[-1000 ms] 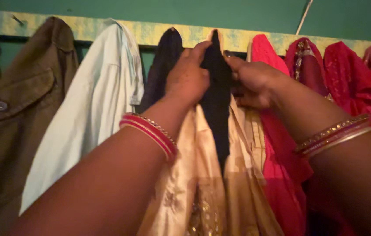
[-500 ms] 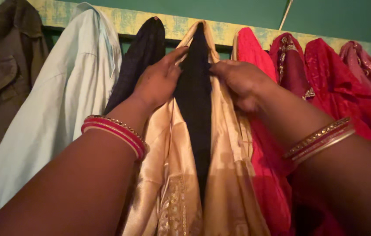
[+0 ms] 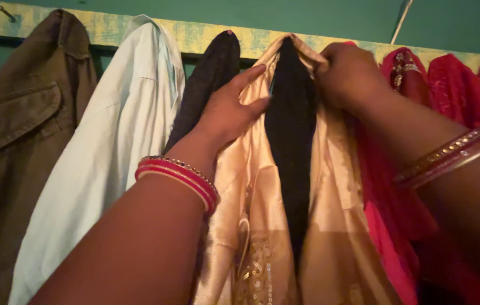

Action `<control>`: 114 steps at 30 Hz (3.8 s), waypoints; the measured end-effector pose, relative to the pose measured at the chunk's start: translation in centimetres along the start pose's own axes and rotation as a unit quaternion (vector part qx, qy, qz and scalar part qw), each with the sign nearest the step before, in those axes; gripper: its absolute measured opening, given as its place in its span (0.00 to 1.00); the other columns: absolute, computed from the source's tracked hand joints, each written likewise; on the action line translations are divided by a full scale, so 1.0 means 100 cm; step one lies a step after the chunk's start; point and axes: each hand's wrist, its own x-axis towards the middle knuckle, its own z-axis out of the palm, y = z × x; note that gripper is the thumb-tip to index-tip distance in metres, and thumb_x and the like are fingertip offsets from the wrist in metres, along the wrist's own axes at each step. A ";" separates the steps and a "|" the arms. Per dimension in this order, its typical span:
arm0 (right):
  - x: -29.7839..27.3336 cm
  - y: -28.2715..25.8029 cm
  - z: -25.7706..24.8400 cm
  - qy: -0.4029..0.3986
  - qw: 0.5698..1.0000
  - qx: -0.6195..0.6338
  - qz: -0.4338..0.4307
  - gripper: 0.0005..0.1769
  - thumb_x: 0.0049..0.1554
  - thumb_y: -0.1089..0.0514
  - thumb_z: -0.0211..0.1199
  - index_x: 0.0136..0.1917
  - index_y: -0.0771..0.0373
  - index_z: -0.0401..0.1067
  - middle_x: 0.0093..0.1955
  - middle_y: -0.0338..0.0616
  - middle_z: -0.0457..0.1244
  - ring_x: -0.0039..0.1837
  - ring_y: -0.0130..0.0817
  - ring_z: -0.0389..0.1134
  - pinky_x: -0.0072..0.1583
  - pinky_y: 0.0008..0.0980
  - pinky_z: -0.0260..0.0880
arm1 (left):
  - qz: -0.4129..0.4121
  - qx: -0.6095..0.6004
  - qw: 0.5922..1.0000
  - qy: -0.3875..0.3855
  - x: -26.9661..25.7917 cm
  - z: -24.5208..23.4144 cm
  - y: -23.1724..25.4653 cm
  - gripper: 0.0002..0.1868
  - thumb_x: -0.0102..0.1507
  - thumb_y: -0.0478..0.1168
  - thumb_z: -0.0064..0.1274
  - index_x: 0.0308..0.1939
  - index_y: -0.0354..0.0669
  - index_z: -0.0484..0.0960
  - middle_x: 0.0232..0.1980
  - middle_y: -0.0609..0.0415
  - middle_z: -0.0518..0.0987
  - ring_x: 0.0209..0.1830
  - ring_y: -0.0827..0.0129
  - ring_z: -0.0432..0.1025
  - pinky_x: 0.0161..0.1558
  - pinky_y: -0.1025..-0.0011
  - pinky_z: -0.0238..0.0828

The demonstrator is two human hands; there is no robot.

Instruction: The person hangs several garments on a wall-mounted hook rack, then picks up a gold-colored blouse from a bed and prepares to hang it.

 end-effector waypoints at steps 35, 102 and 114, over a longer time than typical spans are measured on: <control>0.029 -0.002 0.094 0.292 0.902 0.229 -0.220 0.19 0.62 0.67 0.57 0.65 0.62 0.74 0.55 0.58 0.64 0.60 0.52 0.70 0.62 0.41 0.72 | -0.122 0.259 0.956 -0.064 -0.040 0.010 0.032 0.32 0.57 0.38 0.53 0.67 0.57 0.73 0.50 0.40 0.82 0.51 0.45 0.77 0.55 0.53 0.71; -0.407 -0.035 -0.062 -0.172 0.903 0.353 0.173 0.39 0.50 0.62 0.65 0.74 0.63 0.58 0.64 0.49 0.66 0.66 0.40 0.66 0.66 0.35 0.63 | -0.113 0.294 0.946 0.071 -0.379 0.038 0.237 0.40 0.48 0.35 0.57 0.67 0.39 0.71 0.71 0.34 0.65 0.70 0.41 0.62 0.69 0.47 0.52; -0.427 -0.020 -0.062 -0.138 0.840 0.453 0.264 0.31 0.62 0.57 0.60 0.77 0.61 0.61 0.67 0.46 0.66 0.61 0.34 0.69 0.58 0.33 0.69 | -0.056 0.227 0.972 0.037 -0.409 0.069 0.243 0.31 0.43 0.45 0.65 0.52 0.59 0.85 0.65 0.51 0.72 0.63 0.55 0.65 0.63 0.51 0.54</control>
